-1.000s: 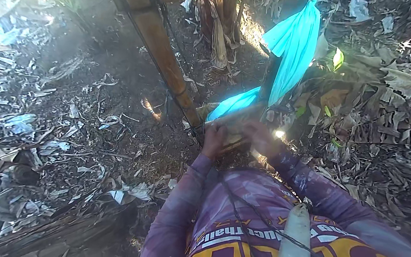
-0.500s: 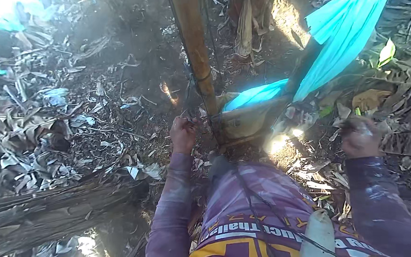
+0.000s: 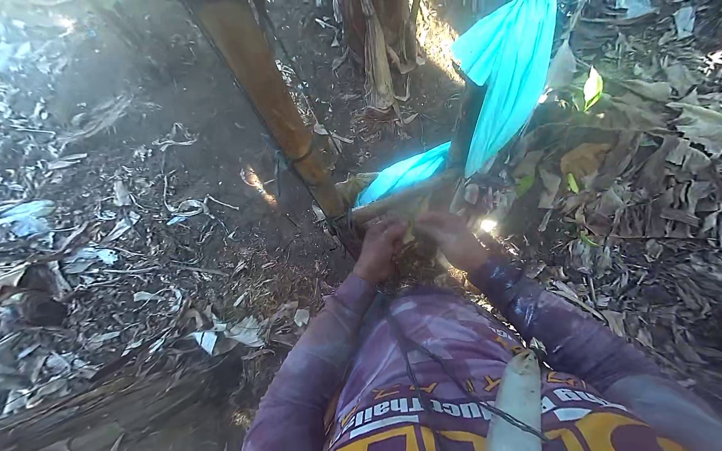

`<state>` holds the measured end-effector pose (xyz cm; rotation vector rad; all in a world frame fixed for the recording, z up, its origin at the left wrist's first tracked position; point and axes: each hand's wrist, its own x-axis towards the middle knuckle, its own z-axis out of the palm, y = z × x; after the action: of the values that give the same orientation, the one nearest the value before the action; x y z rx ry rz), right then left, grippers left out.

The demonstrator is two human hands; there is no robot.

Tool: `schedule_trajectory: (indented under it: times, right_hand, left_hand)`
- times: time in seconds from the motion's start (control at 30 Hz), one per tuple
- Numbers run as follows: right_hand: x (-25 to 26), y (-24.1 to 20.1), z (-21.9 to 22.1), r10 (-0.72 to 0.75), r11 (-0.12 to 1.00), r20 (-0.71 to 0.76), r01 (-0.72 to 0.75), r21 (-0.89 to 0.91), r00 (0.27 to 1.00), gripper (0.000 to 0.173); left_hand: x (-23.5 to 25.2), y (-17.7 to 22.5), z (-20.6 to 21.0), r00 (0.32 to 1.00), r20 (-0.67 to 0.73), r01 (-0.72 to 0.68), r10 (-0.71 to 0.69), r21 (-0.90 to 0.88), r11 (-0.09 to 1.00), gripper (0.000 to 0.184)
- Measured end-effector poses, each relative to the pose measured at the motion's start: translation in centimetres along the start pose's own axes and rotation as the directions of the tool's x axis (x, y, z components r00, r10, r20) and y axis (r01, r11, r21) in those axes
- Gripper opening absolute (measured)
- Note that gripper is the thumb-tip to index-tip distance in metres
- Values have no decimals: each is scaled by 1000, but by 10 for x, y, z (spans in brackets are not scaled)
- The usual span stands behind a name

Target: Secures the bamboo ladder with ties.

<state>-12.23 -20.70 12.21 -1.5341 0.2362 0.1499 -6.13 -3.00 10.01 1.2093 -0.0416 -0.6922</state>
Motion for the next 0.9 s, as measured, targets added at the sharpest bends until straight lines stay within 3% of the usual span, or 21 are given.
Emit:
schedule_trajectory:
  times: [0.23,0.47,0.7,0.8,0.9]
  right_hand:
    - [1,-8,1,22,990,-28,-26,-141,999,13]
    - [3,-1,-3,-7,966,-36,-3,-258,999,14]
    - [6,7,8,-141,890,-91,87,-447,986,16]
    - [8,14,6,-168,923,-86,127,-364,982,16]
    - [5,10,1,-145,973,-82,127,-191,986,18]
  left_hand:
    - [6,3,1,996,-59,-47,63,234,971,7]
    - [10,2,3,991,-22,-111,131,406,907,9]
    - [5,8,19,971,-60,-132,232,673,728,15]
    - [6,3,21,966,-98,-116,240,666,737,15]
    - [9,-10,5,973,-127,-96,192,538,838,16]
